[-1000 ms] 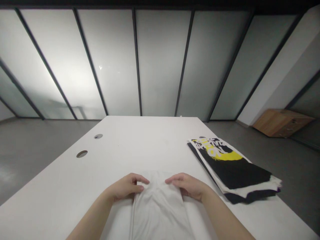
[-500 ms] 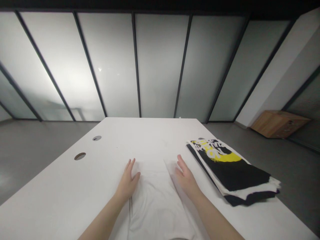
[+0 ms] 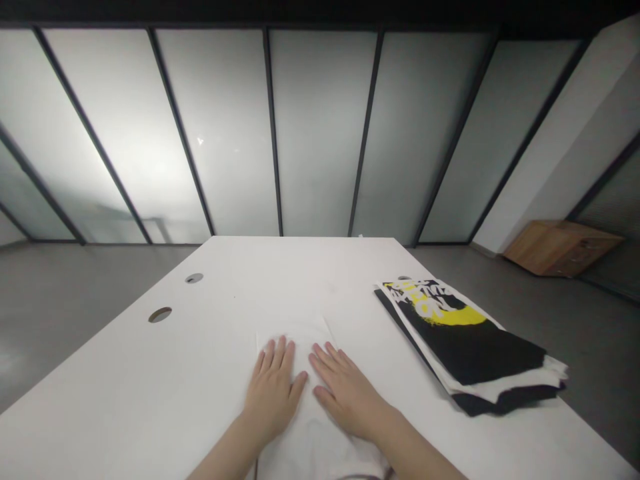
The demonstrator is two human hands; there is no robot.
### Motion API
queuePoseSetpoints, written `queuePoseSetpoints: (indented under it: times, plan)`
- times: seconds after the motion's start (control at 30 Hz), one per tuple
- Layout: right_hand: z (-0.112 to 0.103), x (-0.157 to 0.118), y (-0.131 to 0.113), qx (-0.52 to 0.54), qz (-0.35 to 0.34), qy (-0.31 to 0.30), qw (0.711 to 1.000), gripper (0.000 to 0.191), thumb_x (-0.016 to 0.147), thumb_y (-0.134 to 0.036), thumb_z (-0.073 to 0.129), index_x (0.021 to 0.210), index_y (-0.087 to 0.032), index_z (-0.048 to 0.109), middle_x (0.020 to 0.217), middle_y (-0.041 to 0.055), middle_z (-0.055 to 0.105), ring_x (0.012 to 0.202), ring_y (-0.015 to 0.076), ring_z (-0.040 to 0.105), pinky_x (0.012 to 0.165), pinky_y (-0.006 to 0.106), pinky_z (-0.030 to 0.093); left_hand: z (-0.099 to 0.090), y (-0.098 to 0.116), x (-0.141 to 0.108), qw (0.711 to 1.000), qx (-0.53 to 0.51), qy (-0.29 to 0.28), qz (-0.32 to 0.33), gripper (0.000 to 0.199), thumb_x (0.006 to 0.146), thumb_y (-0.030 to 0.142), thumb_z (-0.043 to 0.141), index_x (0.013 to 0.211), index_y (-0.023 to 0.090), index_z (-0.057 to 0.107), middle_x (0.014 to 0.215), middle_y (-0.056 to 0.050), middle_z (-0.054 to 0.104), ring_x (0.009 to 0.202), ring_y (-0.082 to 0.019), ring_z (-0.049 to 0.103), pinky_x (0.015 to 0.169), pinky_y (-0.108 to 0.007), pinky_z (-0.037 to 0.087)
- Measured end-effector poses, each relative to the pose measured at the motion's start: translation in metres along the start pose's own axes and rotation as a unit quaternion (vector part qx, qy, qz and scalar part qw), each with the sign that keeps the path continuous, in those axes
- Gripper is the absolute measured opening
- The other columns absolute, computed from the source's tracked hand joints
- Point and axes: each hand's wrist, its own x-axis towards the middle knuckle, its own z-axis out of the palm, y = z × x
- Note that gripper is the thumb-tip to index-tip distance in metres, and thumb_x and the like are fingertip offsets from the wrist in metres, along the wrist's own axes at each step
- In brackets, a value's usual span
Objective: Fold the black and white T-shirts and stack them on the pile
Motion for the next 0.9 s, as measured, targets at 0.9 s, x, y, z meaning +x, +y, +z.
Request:
queuePoseSetpoints:
  times: [0.9]
  plan:
    - [0.012,0.014,0.013,-0.028,0.169,0.113,0.979,0.060,0.108,-0.034,0.039,0.165,-0.018,0.043,0.174,0.0110,0.028,0.162,0.0409,0.018,0.129,0.066,0.020,0.001,0.031,-0.011,0.996,-0.034,-0.016,0.076,0.069,0.107,0.057,0.039,0.165,0.019,0.041,0.171,-0.017,0.032,0.159,-0.040,0.030,0.124,-0.064,0.035]
